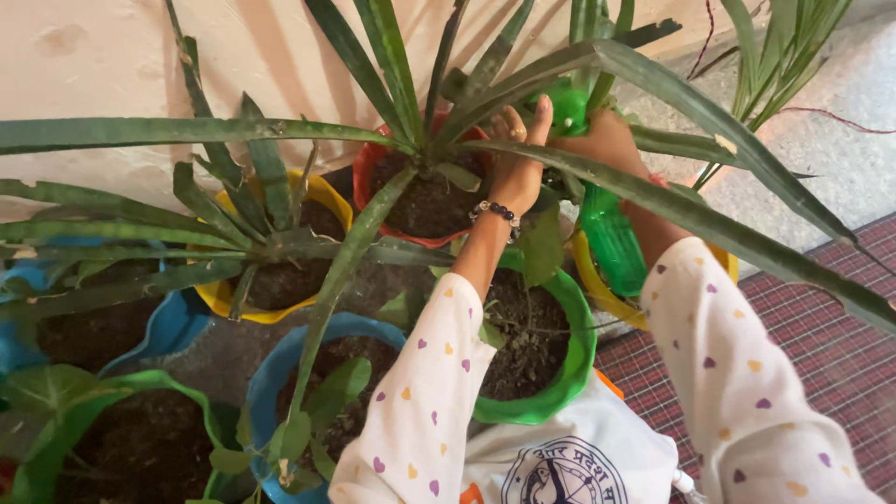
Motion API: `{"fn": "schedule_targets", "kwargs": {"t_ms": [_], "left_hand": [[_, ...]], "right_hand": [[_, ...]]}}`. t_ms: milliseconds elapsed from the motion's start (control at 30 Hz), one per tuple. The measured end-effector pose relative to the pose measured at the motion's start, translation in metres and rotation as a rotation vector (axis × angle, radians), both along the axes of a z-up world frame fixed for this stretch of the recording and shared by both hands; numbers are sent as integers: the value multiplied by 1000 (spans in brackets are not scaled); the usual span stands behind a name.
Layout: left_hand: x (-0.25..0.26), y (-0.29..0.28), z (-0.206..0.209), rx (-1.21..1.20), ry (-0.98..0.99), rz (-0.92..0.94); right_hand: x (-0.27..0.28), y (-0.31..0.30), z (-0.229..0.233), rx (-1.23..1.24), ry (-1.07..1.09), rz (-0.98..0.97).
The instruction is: The person uses a green spray bottle to mist water onto several potted plants arranged on a mat. They systematically move from one pot to the next, spraying the leaves and soil of each plant.
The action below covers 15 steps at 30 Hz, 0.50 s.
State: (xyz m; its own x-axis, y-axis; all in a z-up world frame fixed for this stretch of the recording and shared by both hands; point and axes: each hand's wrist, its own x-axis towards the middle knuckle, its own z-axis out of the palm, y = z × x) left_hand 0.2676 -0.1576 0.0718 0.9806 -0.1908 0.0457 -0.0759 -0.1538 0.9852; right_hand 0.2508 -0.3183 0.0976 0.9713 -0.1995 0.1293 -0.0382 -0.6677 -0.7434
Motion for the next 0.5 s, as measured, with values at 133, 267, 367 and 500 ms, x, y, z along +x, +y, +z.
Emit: {"fn": "schedule_targets", "kwargs": {"t_ms": [133, 267, 367, 500], "left_hand": [[-2, 4, 1, 4, 25, -14], [1, 1, 0, 61, 81, -3], [-3, 0, -3, -26, 148, -34], [-1, -1, -9, -82, 157, -63]], "right_hand": [[2, -10, 4, -201, 465, 87], [-12, -5, 31, -419, 484, 181], [-24, -3, 45, -589, 220, 51], [-22, -7, 59, -457, 248, -17]]}}
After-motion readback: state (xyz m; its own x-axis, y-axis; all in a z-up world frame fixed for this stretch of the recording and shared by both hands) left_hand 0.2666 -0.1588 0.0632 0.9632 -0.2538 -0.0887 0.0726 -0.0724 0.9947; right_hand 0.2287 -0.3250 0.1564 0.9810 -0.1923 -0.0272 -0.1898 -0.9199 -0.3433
